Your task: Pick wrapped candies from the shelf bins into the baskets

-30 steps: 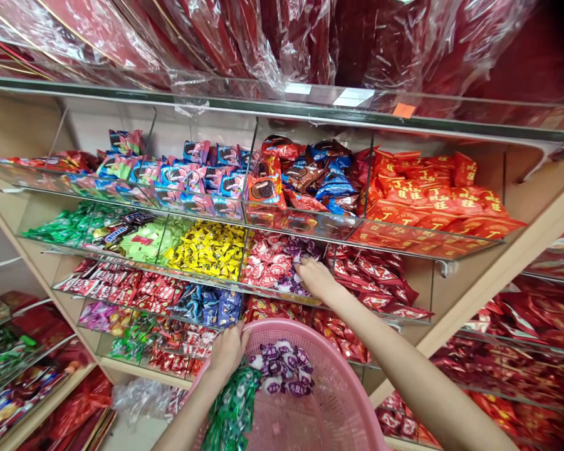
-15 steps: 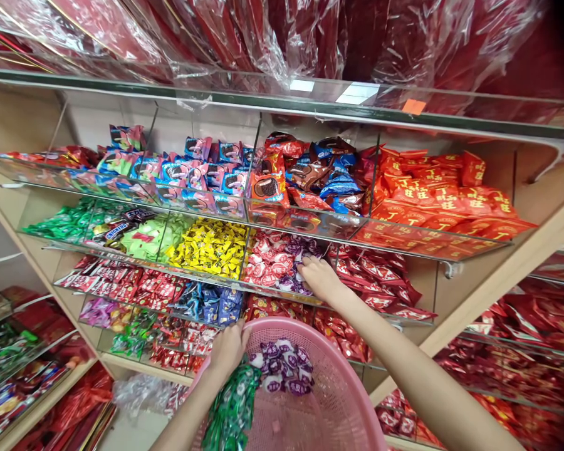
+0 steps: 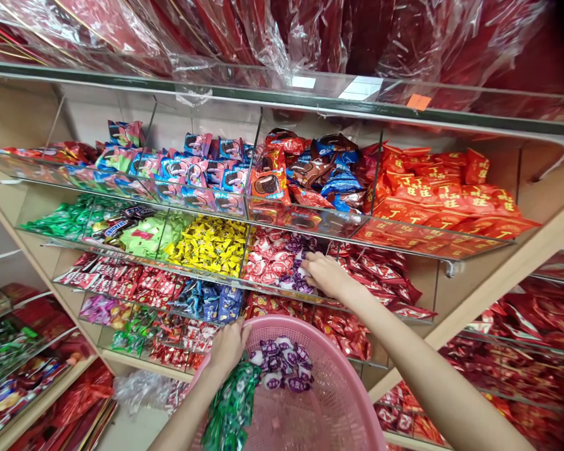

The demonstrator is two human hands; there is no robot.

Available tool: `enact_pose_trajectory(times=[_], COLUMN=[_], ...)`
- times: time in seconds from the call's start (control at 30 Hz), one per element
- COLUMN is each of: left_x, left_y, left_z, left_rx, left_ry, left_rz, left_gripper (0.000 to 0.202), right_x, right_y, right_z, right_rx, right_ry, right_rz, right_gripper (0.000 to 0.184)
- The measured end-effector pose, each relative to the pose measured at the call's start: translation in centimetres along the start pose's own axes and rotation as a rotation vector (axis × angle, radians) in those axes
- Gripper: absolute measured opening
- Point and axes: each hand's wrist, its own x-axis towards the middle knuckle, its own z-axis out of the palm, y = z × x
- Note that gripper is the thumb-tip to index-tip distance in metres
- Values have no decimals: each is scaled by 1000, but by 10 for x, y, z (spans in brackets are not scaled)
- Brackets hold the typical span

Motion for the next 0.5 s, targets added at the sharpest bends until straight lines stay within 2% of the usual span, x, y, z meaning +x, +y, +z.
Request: enact_pose_trajectory(times=[0.17,0.27,0.4,0.5], left_x=[-1,-1,-1,-1], left_y=[2,3,3,3], left_z=[-2,-3,-3,-2], left_rx=[11,15,9,7], left_ry=[-8,-10,-6,-7], left_rz=[5,-3,6,12], left_gripper=[39,42,43,43], right_x=[-6,-21,-51,-67], right_y=[9,6,-14,-35], right_z=[-5,-15,-27,-15], right_rx=[132,246,462,627], right_ry=[81,158,225,157], right_rz=[-53,-69,-115,-170], right_gripper=[15,17,19,17])
